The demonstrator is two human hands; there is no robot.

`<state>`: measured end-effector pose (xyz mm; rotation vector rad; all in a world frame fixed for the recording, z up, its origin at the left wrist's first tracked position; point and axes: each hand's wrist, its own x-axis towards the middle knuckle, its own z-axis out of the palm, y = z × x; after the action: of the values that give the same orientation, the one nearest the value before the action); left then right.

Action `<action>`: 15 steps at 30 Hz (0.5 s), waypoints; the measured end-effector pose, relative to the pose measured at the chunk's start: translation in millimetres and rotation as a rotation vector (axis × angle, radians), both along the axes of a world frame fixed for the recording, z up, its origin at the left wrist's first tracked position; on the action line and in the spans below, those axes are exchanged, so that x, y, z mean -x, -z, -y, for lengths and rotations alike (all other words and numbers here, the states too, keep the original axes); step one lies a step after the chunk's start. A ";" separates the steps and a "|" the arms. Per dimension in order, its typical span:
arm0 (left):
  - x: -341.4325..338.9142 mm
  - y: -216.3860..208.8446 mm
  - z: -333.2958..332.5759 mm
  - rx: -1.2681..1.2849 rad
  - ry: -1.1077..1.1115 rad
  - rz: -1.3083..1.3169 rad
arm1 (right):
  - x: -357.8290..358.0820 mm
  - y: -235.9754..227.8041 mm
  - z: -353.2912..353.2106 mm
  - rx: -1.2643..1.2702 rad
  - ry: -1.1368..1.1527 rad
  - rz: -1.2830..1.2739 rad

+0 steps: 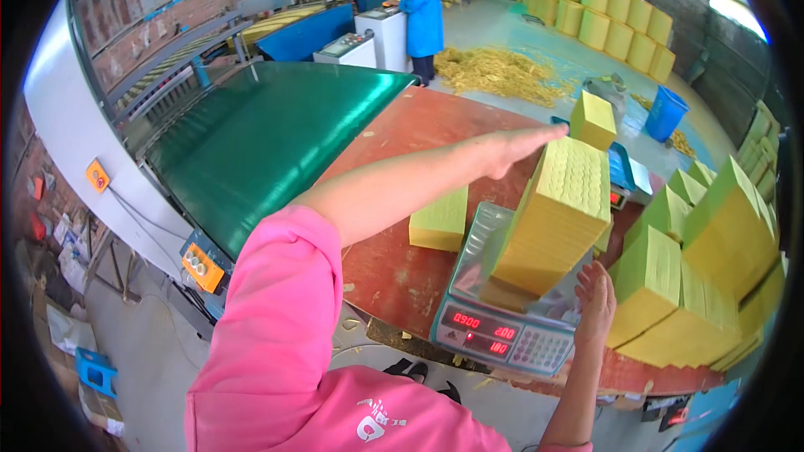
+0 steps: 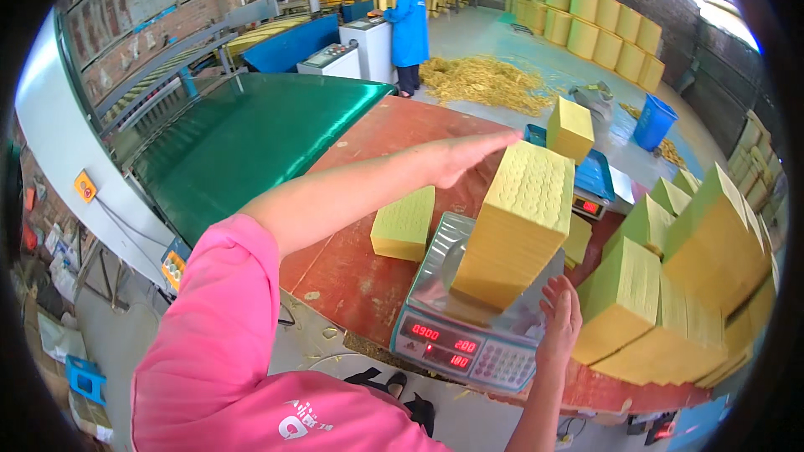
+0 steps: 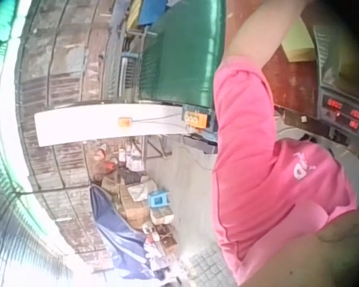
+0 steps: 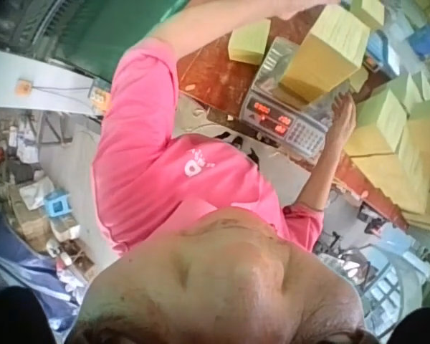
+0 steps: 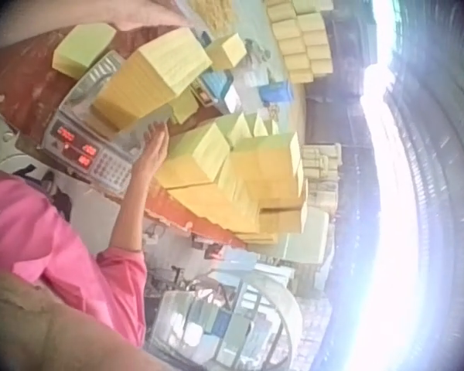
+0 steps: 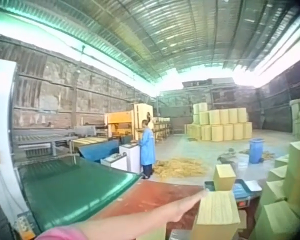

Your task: Weighing and adjusting stacks of paper bundles on a scale to meet a target weight, including cutting excess paper with scissors.

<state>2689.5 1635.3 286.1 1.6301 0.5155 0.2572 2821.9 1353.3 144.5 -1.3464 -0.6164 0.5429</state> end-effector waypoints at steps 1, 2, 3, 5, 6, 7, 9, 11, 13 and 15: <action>-6.3 -3.1 4.5 -0.037 0.033 -0.069 | -15.2 0.8 -13.4 0.009 -0.020 0.008; -9.2 -6.3 8.0 -0.037 0.013 -0.079 | -28.1 0.6 -29.3 0.009 -0.040 -0.001; -10.3 -9.3 11.8 0.040 0.018 -0.144 | -40.1 0.9 -46.6 -0.033 -0.083 -0.015; -2.6 -24.8 25.7 0.199 0.020 -0.260 | -60.2 3.9 -75.5 -0.080 -0.172 0.128; -6.7 -17.2 25.1 0.203 0.012 -0.260 | -75.9 21.3 -87.9 -0.078 -0.180 0.127; -10.3 -4.2 19.2 0.209 0.058 -0.316 | -92.9 44.3 -106.6 -0.063 -0.210 0.041; -14.7 3.3 21.2 0.207 0.064 -0.424 | -105.7 57.2 -127.6 -0.047 -0.252 -0.050; -15.4 7.6 30.1 0.245 0.002 -0.395 | -98.4 60.8 -134.1 -0.027 -0.414 -0.257; -10.7 15.6 33.6 0.348 -0.058 -0.257 | -88.9 56.3 -134.6 -0.084 -0.398 -0.200; 2.0 39.1 22.2 0.372 -0.133 -0.242 | -69.8 32.6 -126.4 -0.064 -0.407 -0.131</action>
<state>2687.6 1613.1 246.9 1.2709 0.8081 0.0550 2891.7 1479.7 111.9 -1.1183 -0.7976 0.9247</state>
